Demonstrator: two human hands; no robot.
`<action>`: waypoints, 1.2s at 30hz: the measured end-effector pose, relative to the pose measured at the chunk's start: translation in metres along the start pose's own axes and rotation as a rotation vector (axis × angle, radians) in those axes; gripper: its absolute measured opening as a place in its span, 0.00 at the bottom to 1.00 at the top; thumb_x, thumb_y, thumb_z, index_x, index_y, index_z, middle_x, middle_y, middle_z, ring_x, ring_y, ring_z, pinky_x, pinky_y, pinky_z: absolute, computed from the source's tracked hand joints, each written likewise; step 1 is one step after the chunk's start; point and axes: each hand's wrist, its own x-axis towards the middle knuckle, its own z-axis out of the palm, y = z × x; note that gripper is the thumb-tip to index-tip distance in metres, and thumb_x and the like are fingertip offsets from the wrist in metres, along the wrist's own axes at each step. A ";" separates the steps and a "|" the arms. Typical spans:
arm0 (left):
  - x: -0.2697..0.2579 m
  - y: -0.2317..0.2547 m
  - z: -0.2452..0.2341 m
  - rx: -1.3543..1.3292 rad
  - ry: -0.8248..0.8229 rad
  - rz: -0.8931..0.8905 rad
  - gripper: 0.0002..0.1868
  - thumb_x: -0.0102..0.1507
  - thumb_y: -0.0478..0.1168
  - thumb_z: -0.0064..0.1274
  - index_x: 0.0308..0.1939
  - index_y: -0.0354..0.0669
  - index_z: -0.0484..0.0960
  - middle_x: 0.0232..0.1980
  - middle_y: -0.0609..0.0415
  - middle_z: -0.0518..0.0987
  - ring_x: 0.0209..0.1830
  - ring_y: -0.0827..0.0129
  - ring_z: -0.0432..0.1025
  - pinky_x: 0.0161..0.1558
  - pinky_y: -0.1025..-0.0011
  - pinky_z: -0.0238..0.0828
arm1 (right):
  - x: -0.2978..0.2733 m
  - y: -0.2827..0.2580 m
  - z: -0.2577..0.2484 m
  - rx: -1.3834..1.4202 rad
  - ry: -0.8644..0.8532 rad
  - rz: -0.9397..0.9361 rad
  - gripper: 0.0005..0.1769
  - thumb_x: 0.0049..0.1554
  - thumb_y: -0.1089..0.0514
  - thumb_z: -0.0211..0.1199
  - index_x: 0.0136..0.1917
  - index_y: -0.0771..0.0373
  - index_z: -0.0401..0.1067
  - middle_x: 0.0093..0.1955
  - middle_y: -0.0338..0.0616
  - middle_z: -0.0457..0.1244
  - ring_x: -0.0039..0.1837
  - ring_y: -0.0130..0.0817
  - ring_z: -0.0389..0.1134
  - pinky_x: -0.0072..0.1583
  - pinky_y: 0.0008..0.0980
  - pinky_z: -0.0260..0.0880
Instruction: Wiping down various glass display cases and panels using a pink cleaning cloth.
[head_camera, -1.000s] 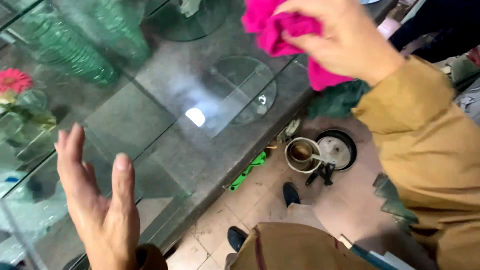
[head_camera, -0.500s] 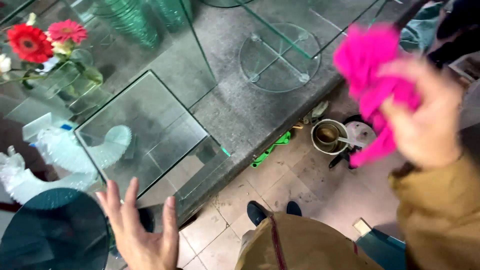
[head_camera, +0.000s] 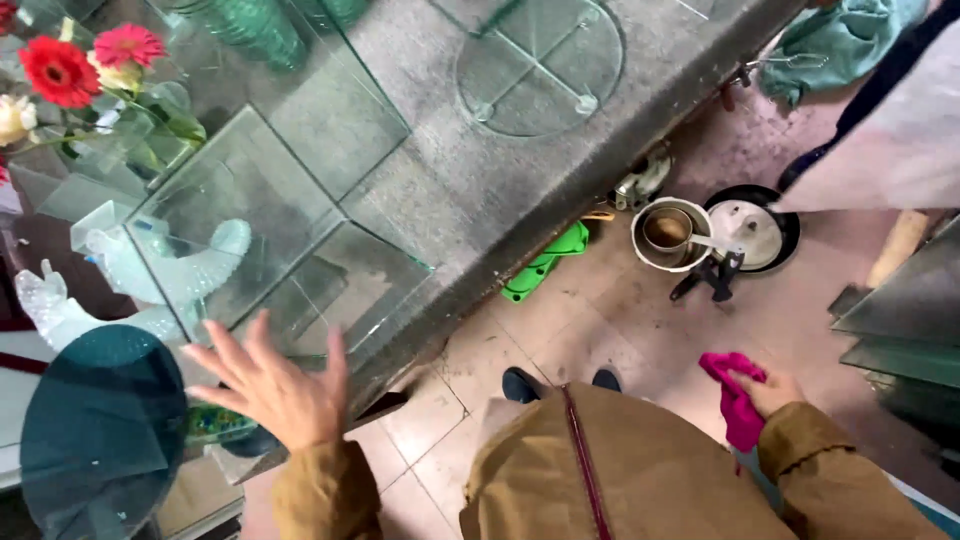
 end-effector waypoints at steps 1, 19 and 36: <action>0.003 0.003 0.007 0.003 0.001 0.006 0.43 0.67 0.65 0.65 0.78 0.40 0.77 0.94 0.35 0.51 0.93 0.32 0.33 0.80 0.14 0.24 | 0.006 0.018 -0.003 0.005 -0.004 0.002 0.28 0.62 0.44 0.79 0.64 0.69 0.85 0.41 0.68 0.74 0.36 0.54 0.70 0.39 0.49 0.68; 0.030 0.029 0.036 0.066 0.087 0.203 0.62 0.73 0.83 0.46 0.88 0.27 0.72 0.89 0.27 0.58 0.87 0.27 0.39 0.70 0.10 0.25 | 0.136 0.062 -0.290 0.499 -0.200 0.365 0.23 0.61 0.31 0.67 0.69 0.28 0.81 0.64 -0.03 0.71 0.63 -0.11 0.66 0.70 -0.06 0.65; 0.029 0.010 0.030 -0.005 -0.160 -0.042 0.64 0.57 0.75 0.52 0.92 0.50 0.55 0.96 0.40 0.41 0.94 0.47 0.25 0.80 0.21 0.12 | -0.204 -0.052 -0.211 1.496 -0.716 1.404 0.09 0.65 0.56 0.59 0.56 0.44 0.75 0.54 0.16 0.63 0.58 0.07 0.64 0.73 0.18 0.66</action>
